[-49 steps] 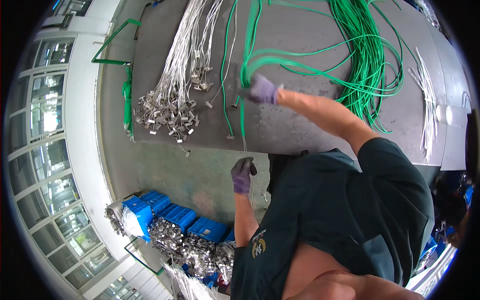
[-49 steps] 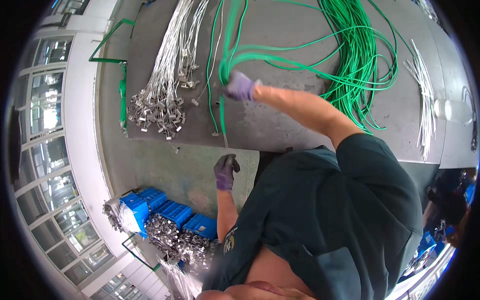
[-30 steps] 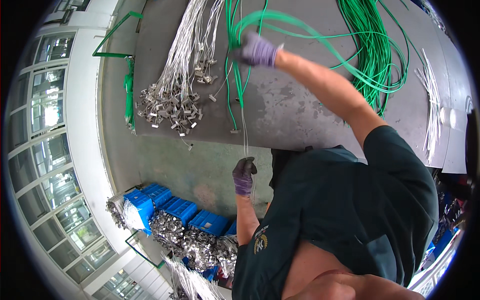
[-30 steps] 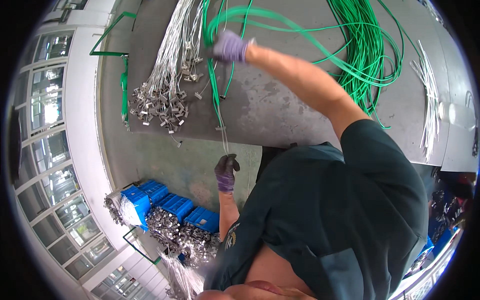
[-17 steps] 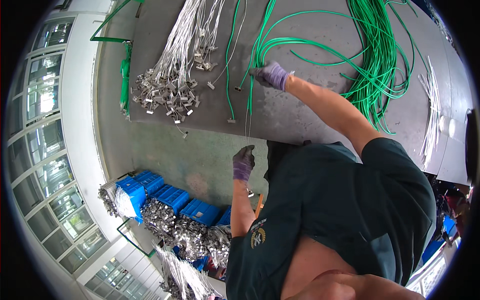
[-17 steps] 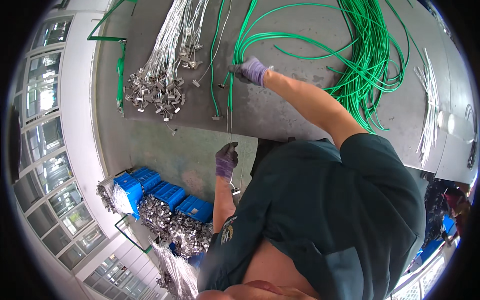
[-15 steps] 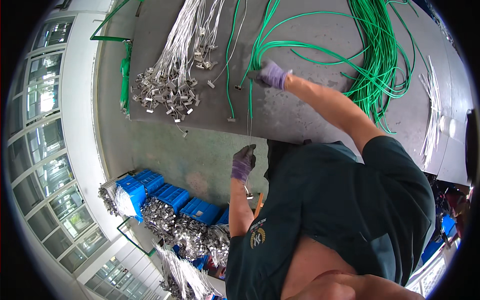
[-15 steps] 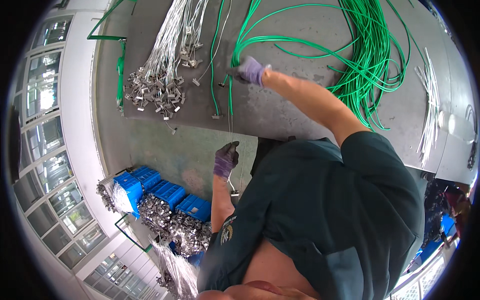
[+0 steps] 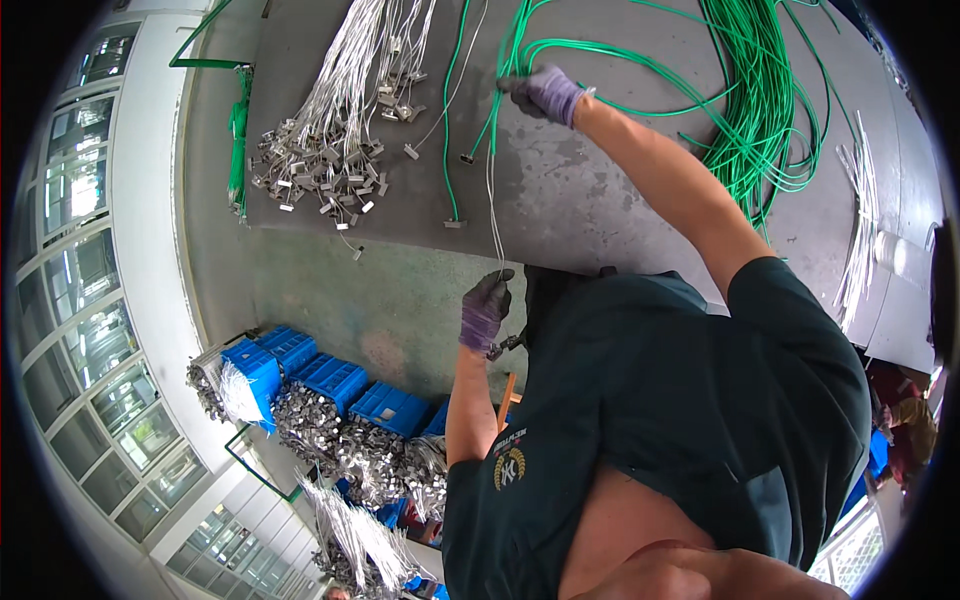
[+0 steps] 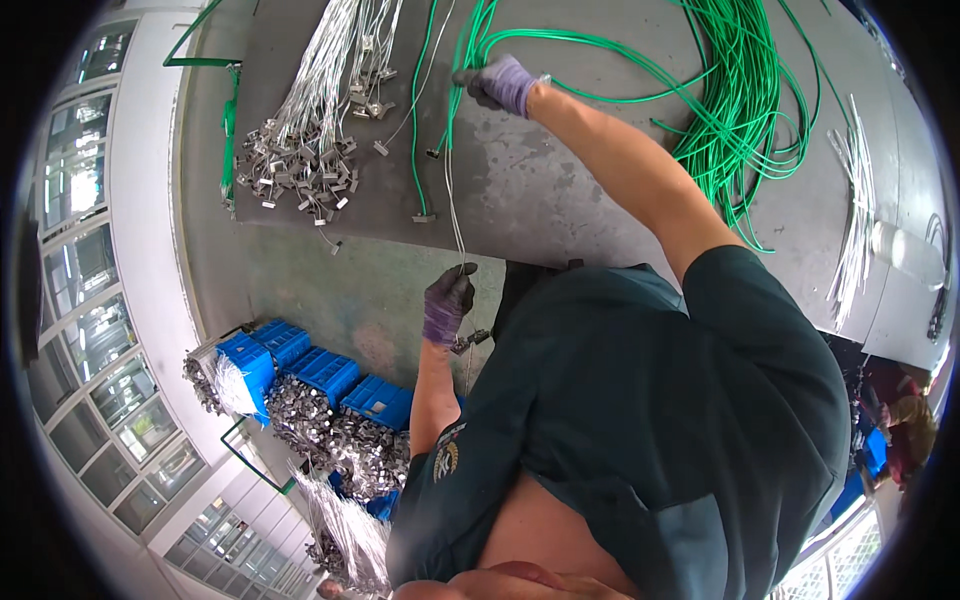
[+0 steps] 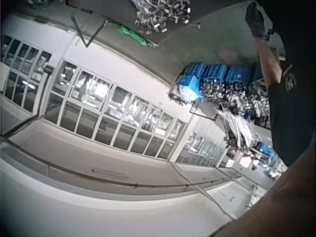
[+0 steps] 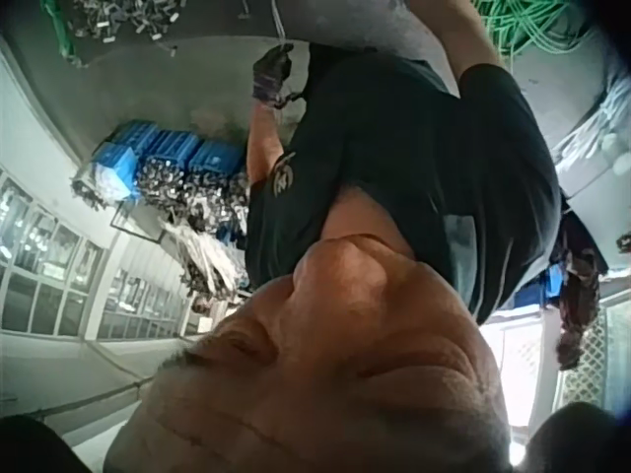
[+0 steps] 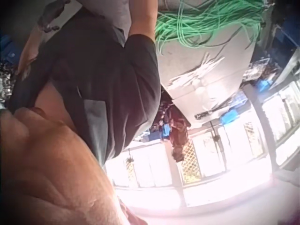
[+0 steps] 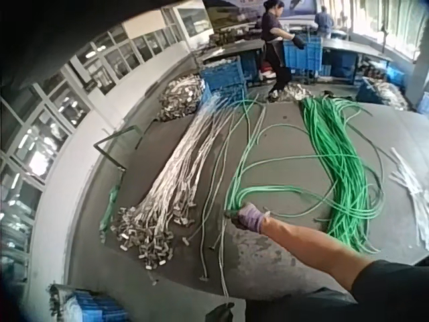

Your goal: Manually sort and organize green electrical cables with connectors onto a workbench in a production facility.

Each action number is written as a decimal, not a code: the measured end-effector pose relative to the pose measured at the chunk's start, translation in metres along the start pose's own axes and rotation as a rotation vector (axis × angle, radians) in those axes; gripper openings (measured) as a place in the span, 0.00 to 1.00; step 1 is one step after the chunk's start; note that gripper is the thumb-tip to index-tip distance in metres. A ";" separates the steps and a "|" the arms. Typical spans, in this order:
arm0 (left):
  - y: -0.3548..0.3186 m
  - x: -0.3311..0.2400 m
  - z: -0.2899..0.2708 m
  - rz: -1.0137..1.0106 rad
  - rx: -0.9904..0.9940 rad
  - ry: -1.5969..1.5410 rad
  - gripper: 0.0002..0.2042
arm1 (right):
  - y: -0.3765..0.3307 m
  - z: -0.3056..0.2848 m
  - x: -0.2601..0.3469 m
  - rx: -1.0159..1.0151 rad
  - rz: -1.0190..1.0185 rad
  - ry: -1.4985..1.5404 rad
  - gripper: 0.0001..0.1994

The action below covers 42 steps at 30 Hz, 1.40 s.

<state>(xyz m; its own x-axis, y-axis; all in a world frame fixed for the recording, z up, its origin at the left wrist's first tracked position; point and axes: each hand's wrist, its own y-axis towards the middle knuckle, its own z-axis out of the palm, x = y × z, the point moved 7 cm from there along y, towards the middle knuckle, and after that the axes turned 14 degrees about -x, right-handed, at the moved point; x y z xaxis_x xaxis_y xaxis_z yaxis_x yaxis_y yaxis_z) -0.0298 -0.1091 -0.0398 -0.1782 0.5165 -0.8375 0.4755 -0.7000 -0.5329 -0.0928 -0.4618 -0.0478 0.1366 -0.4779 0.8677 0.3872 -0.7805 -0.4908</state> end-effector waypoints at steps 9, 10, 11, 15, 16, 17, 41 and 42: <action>0.007 -0.021 0.007 -0.064 0.106 -0.018 0.14 | -0.032 0.025 0.003 -0.027 0.036 0.014 0.14; 0.008 -0.022 0.006 0.028 0.040 0.108 0.12 | -0.027 0.025 0.008 -0.025 0.037 0.016 0.14; 0.009 -0.023 0.004 0.120 -0.021 0.234 0.11 | -0.020 0.023 0.013 -0.022 0.013 -0.129 0.14; 0.016 -0.015 -0.006 0.246 -0.157 0.390 0.10 | -0.017 0.022 0.008 -0.003 0.016 -0.261 0.14; 0.017 -0.011 -0.006 0.179 -0.145 0.302 0.10 | -0.020 0.023 0.002 0.010 0.050 -0.218 0.14; 0.016 -0.010 -0.005 0.112 -0.133 0.214 0.10 | -0.023 0.023 -0.004 0.009 0.051 -0.219 0.14; 0.025 -0.050 0.018 0.020 0.112 -0.075 0.14 | -0.021 0.014 0.027 -0.055 0.058 -0.101 0.16; 0.025 -0.049 0.017 0.018 0.111 -0.076 0.14 | -0.028 0.018 0.022 0.023 0.097 0.003 0.15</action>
<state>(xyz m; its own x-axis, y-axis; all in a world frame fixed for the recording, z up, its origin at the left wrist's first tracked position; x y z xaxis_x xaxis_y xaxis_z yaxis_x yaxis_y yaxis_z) -0.0236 -0.1598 -0.0142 -0.2374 0.4670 -0.8518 0.3822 -0.7613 -0.5238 -0.0842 -0.4428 -0.0134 0.1713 -0.5518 0.8162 0.3934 -0.7212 -0.5702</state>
